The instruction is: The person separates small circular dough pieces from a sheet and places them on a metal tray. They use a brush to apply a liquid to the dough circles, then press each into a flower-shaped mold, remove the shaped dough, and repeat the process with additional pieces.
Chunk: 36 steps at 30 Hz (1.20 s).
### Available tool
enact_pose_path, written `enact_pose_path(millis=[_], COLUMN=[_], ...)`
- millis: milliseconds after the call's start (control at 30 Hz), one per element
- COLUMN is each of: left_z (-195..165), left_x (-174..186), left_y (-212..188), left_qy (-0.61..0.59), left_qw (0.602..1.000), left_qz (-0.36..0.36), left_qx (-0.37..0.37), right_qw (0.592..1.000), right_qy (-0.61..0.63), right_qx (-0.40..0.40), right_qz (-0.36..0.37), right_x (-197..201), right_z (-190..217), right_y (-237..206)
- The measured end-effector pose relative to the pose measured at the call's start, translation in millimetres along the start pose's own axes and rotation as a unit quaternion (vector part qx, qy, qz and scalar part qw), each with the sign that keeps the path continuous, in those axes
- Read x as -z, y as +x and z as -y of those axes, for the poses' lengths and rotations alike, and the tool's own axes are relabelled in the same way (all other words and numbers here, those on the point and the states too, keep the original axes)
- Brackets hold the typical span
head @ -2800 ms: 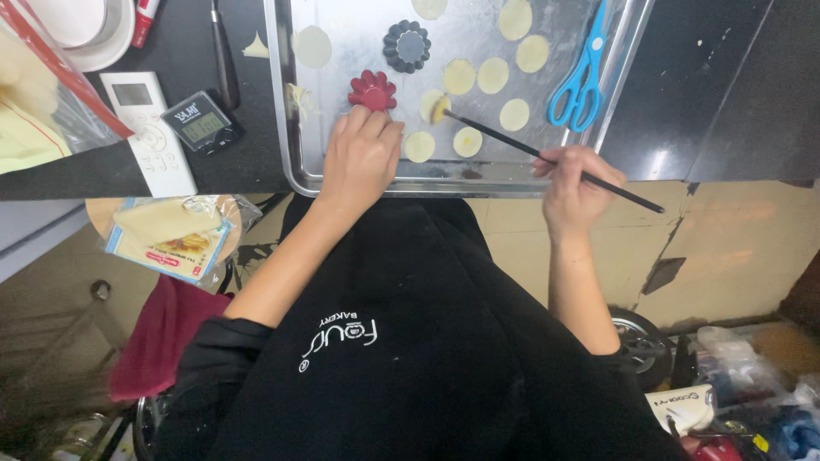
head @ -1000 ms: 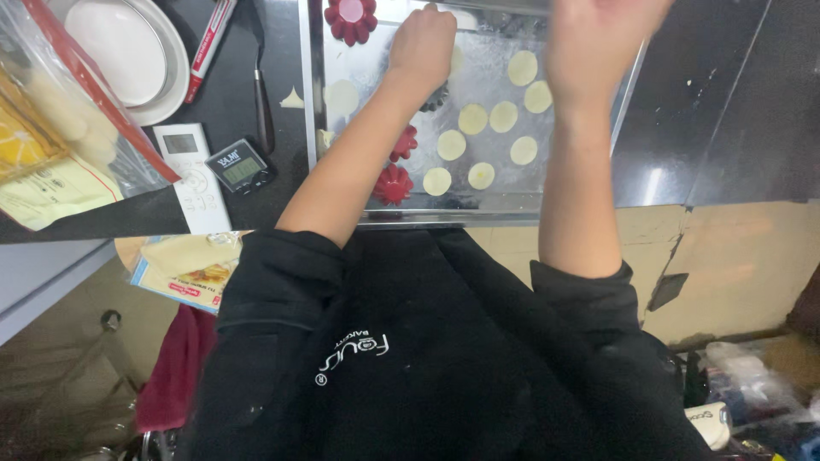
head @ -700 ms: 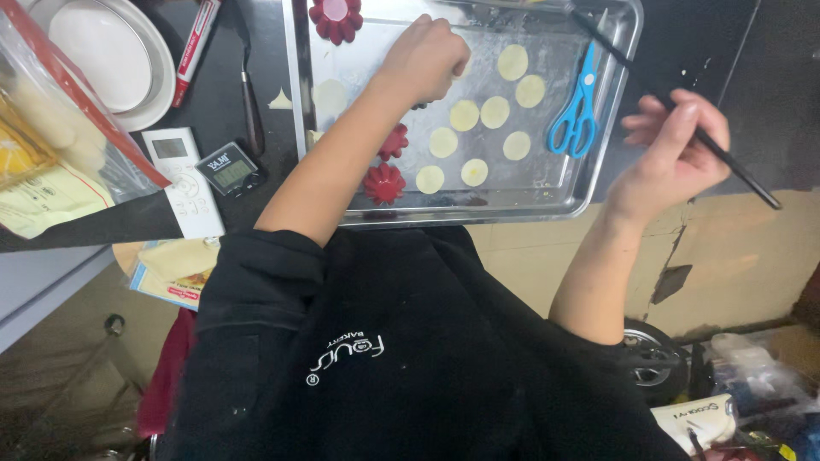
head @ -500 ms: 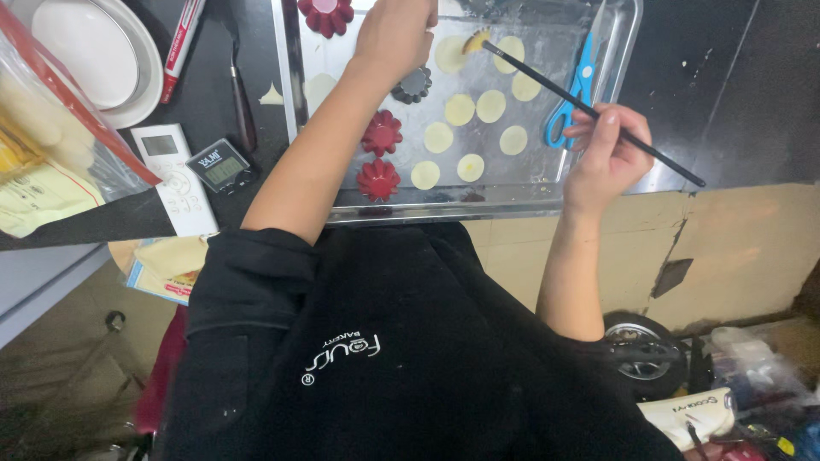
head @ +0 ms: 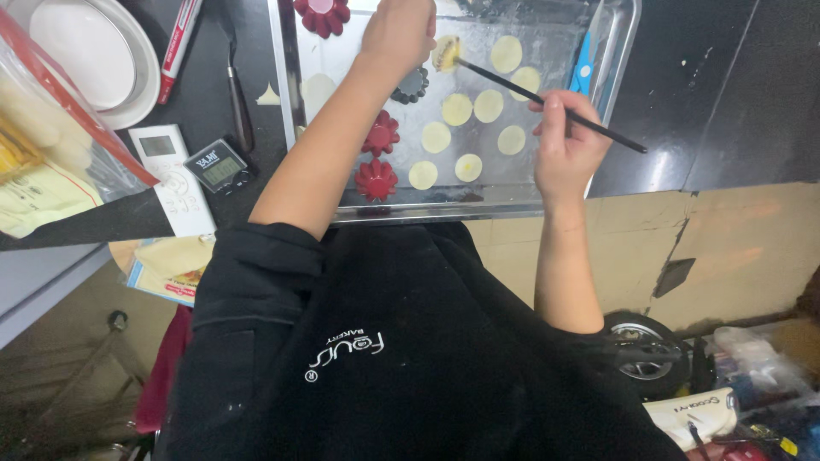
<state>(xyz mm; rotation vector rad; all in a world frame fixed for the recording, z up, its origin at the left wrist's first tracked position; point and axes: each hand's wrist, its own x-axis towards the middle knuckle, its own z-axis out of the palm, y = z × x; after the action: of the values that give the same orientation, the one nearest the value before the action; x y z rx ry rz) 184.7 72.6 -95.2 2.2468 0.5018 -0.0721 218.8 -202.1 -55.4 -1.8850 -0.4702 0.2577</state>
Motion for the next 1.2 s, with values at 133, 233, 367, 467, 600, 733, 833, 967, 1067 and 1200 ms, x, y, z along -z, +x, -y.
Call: enact_pose_path(millis=[133,233,367,467,600,733,833,967,1067,1200], left_z=[-5,-12,-19,-24,-19,1,13,18,16,16], left_x=[-2,-10,-17,-12,5,31,32,23,20,23], left_y=[-2,1,6,9,-1,-29,-55,-66,-66,-68], left_qy=[-0.012,0.041,0.085,0.097,-0.092,-0.242,-0.26,-0.236,-0.212,-0.22], left_qw=[0.998,0.996,0.99,0.988,0.994,0.969,0.964,0.971,0.975,0.972], left_qz=[-0.047,-0.053,-0.079,-0.034,0.021,0.038,0.036,-0.044,-0.054,-0.068], left_qx=[-0.037,-0.056,-0.084,-0.115,-0.051,0.011,0.041,0.004,0.031,0.04], right_qw=[0.997,0.984,0.91,0.843,0.768,0.826,0.928,0.99,0.953,0.947], right_qy=[0.02,0.05,0.195,0.337,0.429,0.308,0.151,-0.041,-0.193,-0.222], right_qx=[0.017,-0.005,-0.151,-0.281,-0.421,-0.469,-0.338,-0.035,0.169,0.164], right_qz=[-0.066,-0.172,-0.333,-0.311,-0.221,-0.053,-0.042,0.131,0.16,0.162], right_x=[44,74,87,79,79,61,6,-76,-111,-134], right_z=[-4,-23,-51,-69,-76,-62,-46,-20,2,13], right_y=[-1,-7,-28,-44,-57,-60,-47,-15,6,23])
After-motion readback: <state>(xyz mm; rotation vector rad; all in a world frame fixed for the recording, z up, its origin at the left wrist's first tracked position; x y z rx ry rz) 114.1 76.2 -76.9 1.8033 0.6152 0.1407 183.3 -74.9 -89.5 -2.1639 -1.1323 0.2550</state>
